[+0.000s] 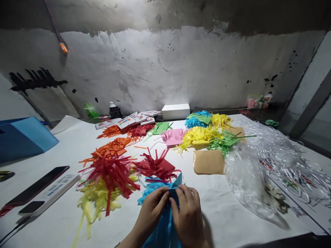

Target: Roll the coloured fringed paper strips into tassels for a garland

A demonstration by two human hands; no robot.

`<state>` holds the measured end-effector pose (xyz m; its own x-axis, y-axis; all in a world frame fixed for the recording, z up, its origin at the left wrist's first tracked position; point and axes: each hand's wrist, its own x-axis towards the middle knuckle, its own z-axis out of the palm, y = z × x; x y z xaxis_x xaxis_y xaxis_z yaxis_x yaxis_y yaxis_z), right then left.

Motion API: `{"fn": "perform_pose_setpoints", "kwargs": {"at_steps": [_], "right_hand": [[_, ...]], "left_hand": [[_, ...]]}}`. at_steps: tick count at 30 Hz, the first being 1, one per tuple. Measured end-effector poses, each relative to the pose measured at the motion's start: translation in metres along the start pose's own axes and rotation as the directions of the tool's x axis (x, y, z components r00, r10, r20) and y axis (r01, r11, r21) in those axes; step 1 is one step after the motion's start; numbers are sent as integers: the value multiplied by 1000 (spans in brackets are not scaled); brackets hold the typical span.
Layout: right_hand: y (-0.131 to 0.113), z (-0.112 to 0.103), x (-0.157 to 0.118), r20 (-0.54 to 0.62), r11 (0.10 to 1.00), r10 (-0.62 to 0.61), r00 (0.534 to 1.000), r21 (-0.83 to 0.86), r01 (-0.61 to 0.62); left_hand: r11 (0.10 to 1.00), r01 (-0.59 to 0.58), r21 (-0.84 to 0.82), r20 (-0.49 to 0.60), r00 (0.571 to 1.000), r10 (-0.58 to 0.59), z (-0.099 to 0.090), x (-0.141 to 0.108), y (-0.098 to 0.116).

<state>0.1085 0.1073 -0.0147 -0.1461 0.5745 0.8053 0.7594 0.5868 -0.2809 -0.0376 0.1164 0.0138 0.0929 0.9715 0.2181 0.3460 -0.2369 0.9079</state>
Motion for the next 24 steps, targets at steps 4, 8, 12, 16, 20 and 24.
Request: {"fn": "perform_pose_setpoints", "kwargs": {"at_steps": [4, 8, 12, 16, 20, 24], "right_hand": [[0, 3, -2, -22, 995, 49, 999, 86, -46], [2, 2, 0, -2, 963, 147, 989, 229, -143], [3, -2, 4, 63, 935, 216, 974, 274, -225], [4, -5, 6, 122, 898, 289, 950, 310, -313], [5, -8, 11, 153, 871, 308, 939, 351, -343], [8, -12, 15, 128, 883, 282, 951, 352, -309]], "left_hand": [[1000, 8, 17, -11, 1000, -8, 2, -3, -1], [1000, 17, 2, -23, 1000, -17, 3, -4, -3], [999, 37, -10, -6, 999, -37, 2, -3, -4], [999, 26, 22, 13, 1000, -26, 1, -2, -1], [997, -19, 70, 34, 999, 16, -3, 0, 3], [970, -109, 215, 42, 994, 103, -8, 2, 4]]}}
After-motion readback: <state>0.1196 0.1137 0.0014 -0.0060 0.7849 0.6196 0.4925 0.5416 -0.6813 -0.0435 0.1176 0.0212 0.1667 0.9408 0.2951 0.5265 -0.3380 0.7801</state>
